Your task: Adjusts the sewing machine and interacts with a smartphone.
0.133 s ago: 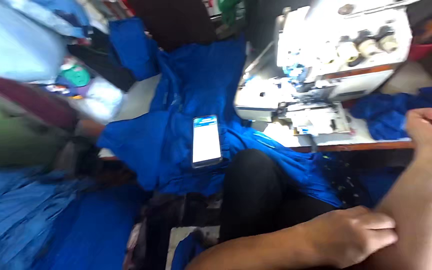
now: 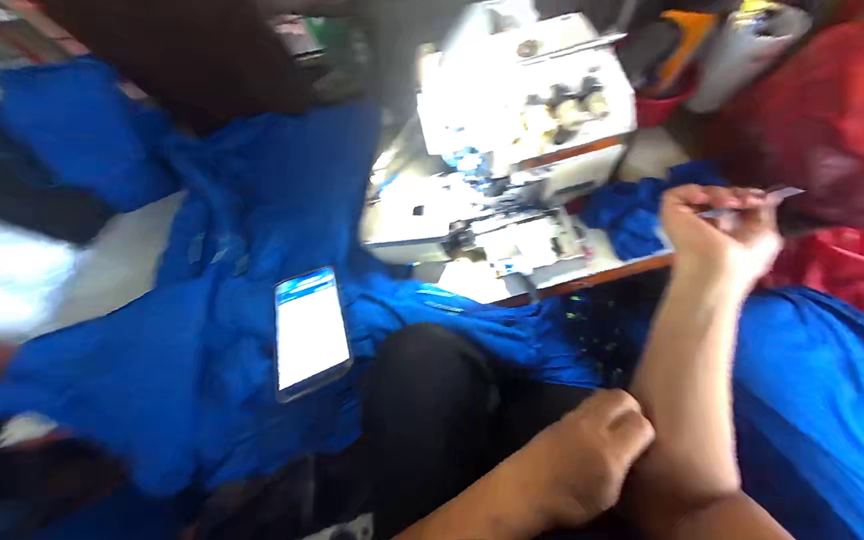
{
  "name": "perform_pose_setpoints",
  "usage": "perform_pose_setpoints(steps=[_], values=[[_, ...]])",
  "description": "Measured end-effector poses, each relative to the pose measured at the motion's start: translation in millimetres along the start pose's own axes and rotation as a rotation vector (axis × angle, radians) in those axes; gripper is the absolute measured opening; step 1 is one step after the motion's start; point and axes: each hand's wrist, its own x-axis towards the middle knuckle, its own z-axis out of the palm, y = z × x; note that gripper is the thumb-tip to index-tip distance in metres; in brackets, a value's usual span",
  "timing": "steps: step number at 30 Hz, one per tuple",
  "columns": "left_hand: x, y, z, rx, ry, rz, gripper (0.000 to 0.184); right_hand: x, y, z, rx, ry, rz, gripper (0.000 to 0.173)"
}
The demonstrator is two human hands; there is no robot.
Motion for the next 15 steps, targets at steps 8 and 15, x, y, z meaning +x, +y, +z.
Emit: perform_pose_setpoints(steps=[8, 15], values=[[83.2, -10.7, -40.2, 0.317, 0.388, 0.01, 0.013, -27.7, 29.2, 9.4, 0.064, 0.01, 0.162, 0.044], [9.8, 3.8, 5.8, 0.147, 0.052, 0.049, 0.016, -4.4, -9.0, -17.0, 0.055, 0.069, 0.008, 0.048]])
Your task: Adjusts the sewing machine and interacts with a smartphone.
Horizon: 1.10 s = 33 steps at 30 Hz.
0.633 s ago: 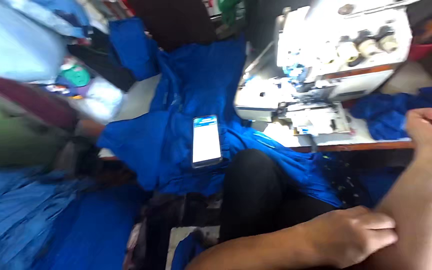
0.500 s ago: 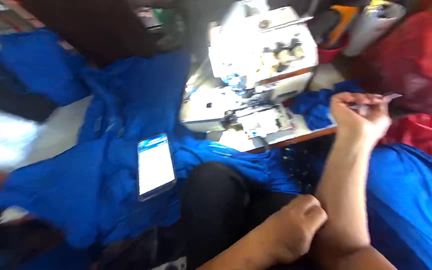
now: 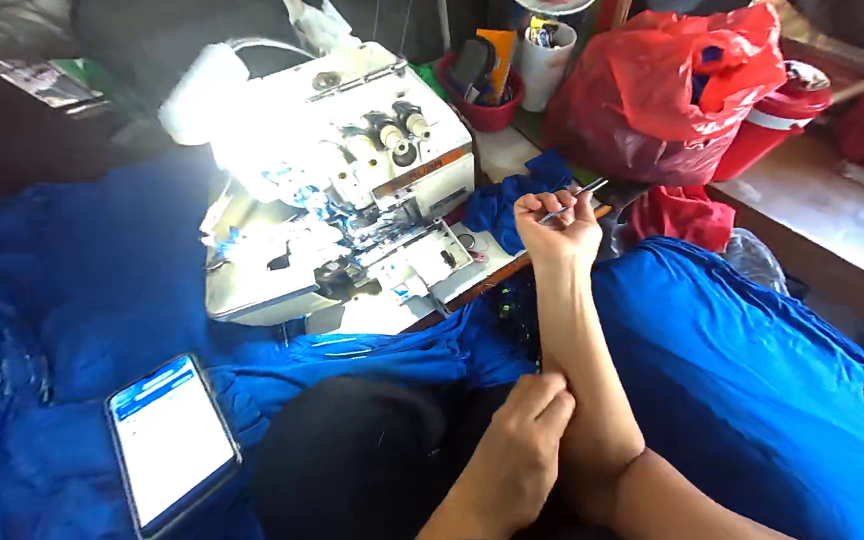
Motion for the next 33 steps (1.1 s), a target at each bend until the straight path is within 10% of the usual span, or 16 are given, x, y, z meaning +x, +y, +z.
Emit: perform_pose_setpoints(steps=[11, 17, 21, 33], values=[[-41.6, 6.2, -44.0, -0.127, -0.555, -0.298, 0.016, 37.6, -0.2, -8.9, -0.146, -0.387, 0.098, 0.047], [-52.2, -20.9, -135.7, 0.088, 0.056, -0.339, 0.025, -9.7, 15.5, 13.9, -1.008, -0.628, -0.226, 0.016], [-41.5, -33.7, -183.0, 0.317, 0.104, -0.366, 0.029, -24.6, 19.0, -2.0, -1.532, -0.894, -0.361, 0.019], [-3.7, -57.3, -139.3, 0.81, -0.488, -0.587, 0.042, -1.5, 52.4, -58.4, -2.073, -1.114, -0.672, 0.017]])
